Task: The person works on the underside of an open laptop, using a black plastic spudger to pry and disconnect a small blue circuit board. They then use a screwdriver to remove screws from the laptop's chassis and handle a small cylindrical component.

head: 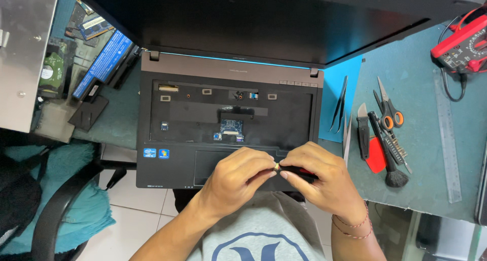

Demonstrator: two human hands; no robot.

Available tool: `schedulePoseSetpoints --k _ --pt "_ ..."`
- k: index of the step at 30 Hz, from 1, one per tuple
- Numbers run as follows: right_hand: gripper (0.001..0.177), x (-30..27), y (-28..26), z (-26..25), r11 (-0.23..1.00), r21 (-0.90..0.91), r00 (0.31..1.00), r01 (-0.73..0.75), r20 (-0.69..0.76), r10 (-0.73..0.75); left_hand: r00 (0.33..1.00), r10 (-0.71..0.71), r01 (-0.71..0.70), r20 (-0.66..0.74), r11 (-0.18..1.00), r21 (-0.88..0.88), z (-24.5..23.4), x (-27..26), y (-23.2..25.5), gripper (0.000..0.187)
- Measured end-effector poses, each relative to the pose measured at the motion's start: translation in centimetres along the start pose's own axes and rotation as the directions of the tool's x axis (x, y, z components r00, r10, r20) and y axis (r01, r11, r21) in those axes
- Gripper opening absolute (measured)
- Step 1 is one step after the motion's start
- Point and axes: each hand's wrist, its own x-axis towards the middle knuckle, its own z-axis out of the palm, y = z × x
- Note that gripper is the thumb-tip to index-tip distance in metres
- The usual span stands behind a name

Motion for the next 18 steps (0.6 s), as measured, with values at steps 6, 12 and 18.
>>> schedulePoseSetpoints --k 6,12,18 --pt "0.009 -0.22 0.11 0.11 1.0 0.018 1.0 -0.02 -0.002 0.02 0.998 0.059 -0.059 -0.014 0.997 0.043 0.43 -0.19 -0.16 0.005" --pt "0.008 -0.5 0.39 0.38 0.998 0.016 0.998 -0.056 0.005 0.055 0.997 0.072 -0.071 -0.015 0.996 0.047 0.45 0.05 -0.05 0.007" --pt "0.01 -0.84 0.67 0.58 0.994 0.037 0.995 -0.099 -0.008 0.1 0.998 0.066 -0.066 -0.012 0.998 0.022 0.6 0.06 -0.15 0.007"
